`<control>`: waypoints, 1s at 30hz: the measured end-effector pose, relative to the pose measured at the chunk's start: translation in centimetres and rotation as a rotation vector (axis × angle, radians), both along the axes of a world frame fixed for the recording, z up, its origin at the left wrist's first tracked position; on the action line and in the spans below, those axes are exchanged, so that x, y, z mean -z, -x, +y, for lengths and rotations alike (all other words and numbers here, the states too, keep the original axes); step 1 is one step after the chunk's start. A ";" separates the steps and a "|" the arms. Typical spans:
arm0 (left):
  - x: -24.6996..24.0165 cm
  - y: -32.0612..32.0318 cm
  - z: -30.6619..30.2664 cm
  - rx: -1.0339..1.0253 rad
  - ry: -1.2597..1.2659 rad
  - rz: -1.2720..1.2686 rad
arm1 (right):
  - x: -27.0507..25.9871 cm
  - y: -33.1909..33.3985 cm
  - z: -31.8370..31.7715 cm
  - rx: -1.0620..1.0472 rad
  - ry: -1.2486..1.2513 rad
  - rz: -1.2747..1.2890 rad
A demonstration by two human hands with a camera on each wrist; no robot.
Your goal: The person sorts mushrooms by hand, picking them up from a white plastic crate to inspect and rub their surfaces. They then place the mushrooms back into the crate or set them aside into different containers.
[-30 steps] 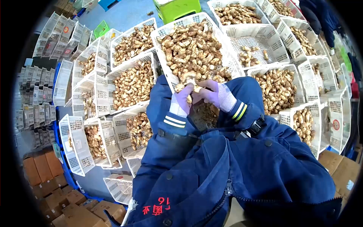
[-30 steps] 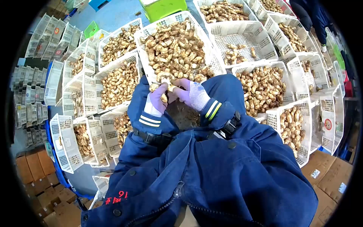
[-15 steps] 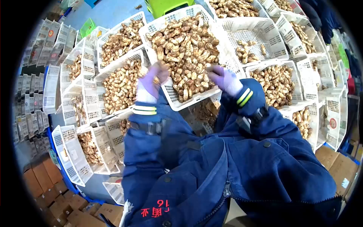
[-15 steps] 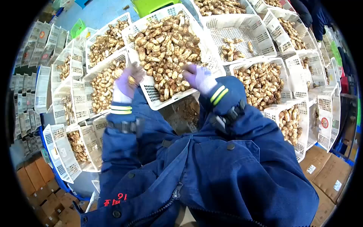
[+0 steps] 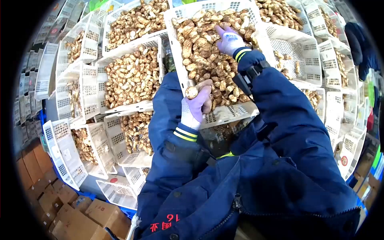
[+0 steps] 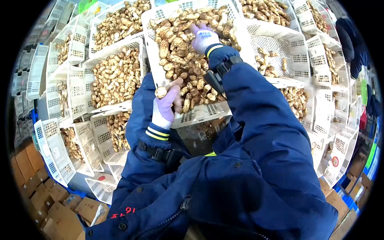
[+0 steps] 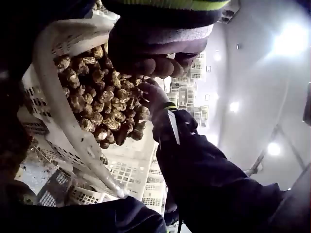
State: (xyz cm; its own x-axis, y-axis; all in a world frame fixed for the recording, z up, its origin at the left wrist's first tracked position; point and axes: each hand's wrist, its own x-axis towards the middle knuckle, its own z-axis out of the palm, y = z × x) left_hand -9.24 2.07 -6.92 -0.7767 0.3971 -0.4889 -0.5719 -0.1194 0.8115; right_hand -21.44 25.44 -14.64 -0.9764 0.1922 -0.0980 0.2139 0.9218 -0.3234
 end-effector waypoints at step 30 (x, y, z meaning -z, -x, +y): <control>2.2 0.1 0.0 -0.127 -0.104 -0.057 | -0.2 -8.3 -0.1 0.017 0.323 0.196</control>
